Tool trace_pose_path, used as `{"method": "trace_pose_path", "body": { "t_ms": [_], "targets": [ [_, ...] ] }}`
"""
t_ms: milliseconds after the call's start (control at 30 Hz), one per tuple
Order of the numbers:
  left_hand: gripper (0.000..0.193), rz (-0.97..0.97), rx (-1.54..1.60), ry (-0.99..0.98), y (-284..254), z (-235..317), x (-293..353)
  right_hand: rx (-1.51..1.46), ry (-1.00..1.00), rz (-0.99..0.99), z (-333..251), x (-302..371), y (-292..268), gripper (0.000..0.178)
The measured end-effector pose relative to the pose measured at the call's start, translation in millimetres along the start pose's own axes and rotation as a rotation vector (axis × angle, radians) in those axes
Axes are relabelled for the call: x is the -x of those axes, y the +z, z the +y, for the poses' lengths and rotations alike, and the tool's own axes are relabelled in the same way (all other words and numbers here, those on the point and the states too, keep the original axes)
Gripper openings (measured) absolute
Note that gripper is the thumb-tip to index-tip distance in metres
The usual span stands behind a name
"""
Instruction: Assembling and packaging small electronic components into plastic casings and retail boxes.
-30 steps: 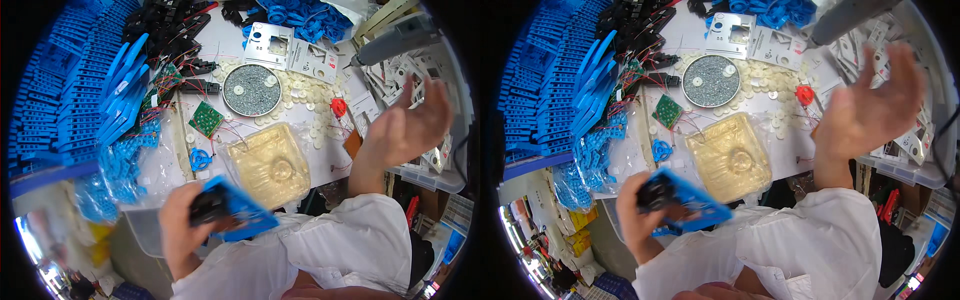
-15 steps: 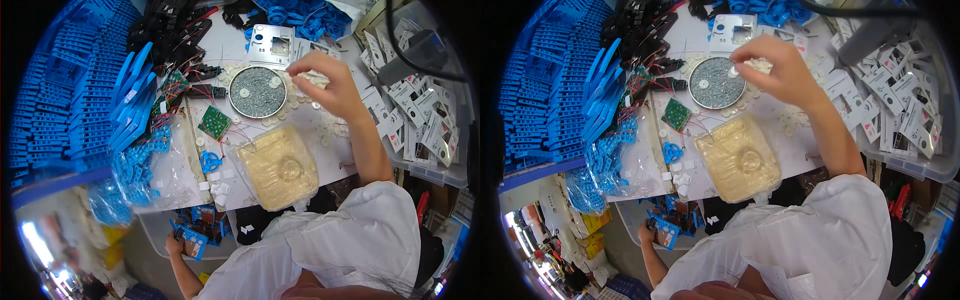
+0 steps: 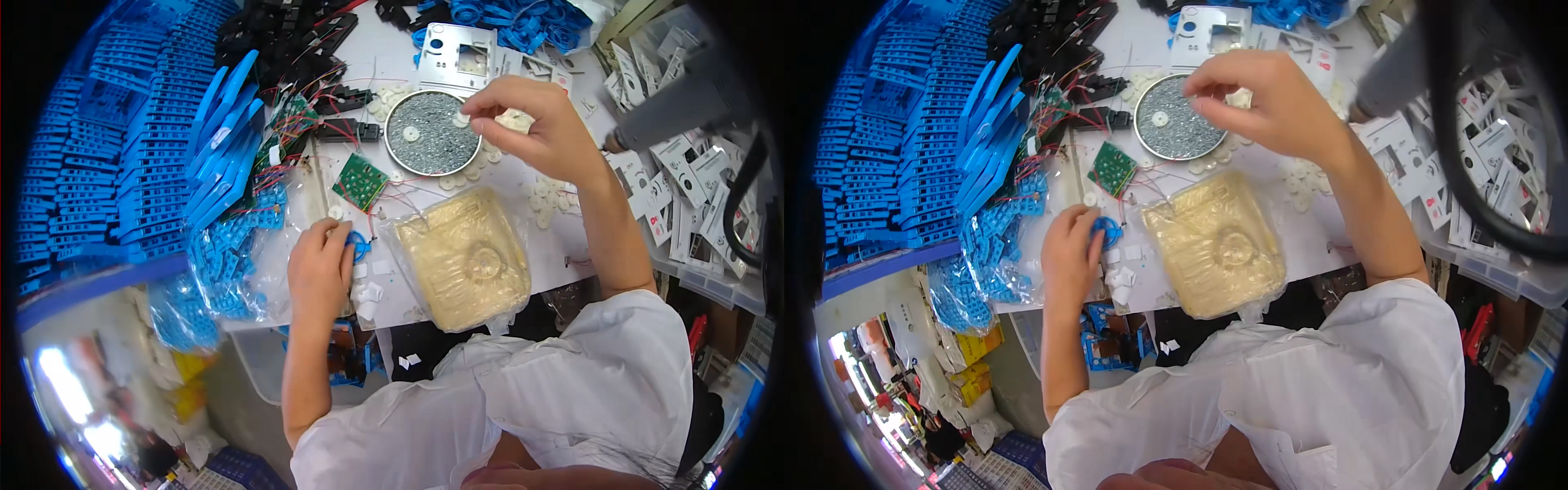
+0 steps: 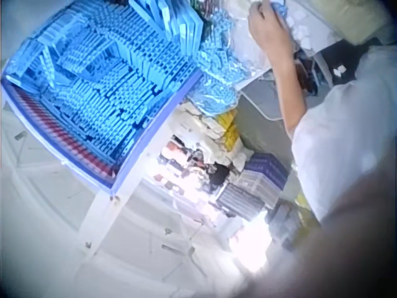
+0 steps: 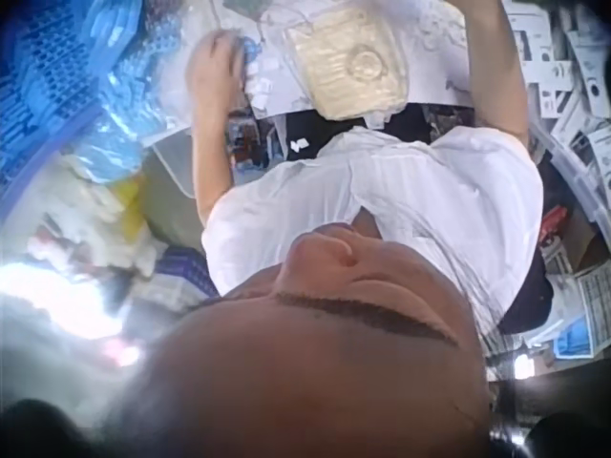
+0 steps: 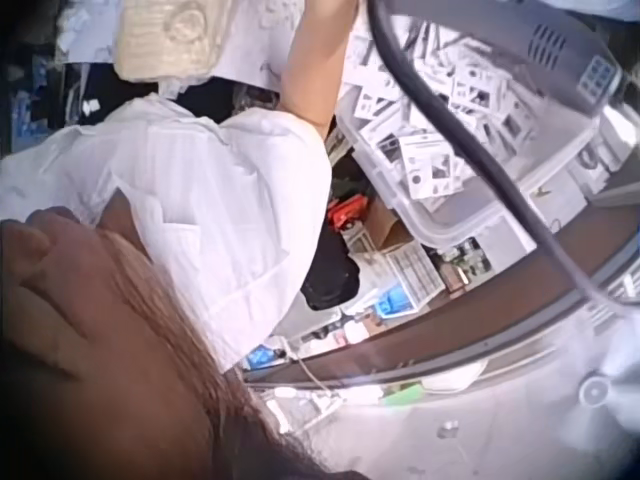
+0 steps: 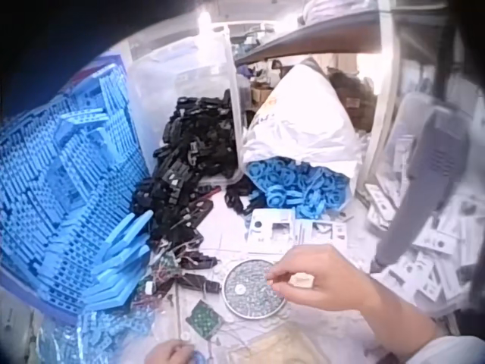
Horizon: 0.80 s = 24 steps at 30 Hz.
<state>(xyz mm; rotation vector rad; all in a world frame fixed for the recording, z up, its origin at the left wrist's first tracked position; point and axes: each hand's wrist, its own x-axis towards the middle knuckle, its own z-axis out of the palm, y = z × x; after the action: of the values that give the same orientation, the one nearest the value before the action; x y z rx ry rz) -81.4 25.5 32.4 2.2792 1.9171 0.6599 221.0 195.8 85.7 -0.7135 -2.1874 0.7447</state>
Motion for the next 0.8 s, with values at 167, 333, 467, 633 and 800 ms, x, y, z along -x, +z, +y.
{"method": "trace_pose_path", "body": {
  "t_ms": [167,333,467,633,800],
  "targets": [
    [0.006,-0.135,0.029,-0.002,-2,-7,-8,0.016,-0.008,0.007,-10,29,-12,0.014],
    [0.009,-0.165,0.402,-0.065,-19,61,-9,-0.078,0.015,-0.061,-29,68,7,0.013],
    [0.012,-0.285,0.427,0.150,47,102,-12,-0.096,0.047,-0.002,-22,79,7,0.015],
    [0.014,-0.291,0.297,0.316,82,113,-17,-0.089,0.098,-0.030,-20,96,-3,0.012],
    [0.013,-0.242,0.401,0.567,96,103,-32,-0.048,0.053,-0.157,-22,120,19,0.023]
  ]
}}
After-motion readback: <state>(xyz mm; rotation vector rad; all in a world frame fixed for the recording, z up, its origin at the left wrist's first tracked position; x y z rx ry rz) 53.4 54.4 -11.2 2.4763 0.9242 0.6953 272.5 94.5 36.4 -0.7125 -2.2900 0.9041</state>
